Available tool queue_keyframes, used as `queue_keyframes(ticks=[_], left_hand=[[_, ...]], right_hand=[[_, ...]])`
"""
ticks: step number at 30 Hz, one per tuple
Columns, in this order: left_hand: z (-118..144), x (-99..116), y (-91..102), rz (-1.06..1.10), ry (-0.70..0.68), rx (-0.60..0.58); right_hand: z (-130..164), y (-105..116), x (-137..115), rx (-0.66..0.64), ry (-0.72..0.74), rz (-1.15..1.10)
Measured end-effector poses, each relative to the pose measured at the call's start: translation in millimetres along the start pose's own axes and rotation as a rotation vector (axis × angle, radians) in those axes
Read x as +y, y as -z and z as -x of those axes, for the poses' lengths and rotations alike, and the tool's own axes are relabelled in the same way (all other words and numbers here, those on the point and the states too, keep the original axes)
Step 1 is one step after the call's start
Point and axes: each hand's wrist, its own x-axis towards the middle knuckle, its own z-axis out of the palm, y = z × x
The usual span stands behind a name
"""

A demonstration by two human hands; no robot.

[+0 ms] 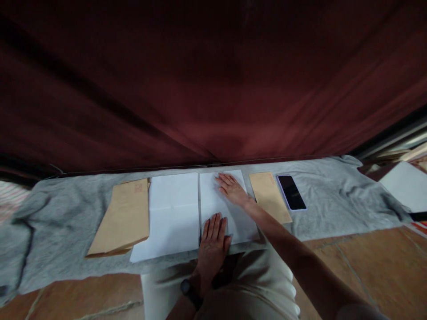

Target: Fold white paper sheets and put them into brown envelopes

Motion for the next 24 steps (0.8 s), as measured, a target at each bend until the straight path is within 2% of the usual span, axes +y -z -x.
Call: queue_keyframes(ticks=[4, 8, 12, 18, 24], left_hand=[[0, -1, -3.1, -0.011, -0.001, 0.002], [0, -1, -2.0, -0.025, -0.004, -0.011], [7, 0, 0.2, -0.045, 0.043, 0.009], [20, 0, 1.7, -0.046, 0.095, 0.049], [13, 8, 12.1, -0.064, 0.121, 0.071]], right_hand=[[56, 6, -28, -0.012, 0.044, -0.012], [90, 10, -33, 0.025, -0.040, -0.012], [99, 11, -28, 0.064, -0.095, -0.013], [101, 10, -28, 0.079, -0.100, -0.007], [101, 10, -27, 0.074, -0.096, 0.009]])
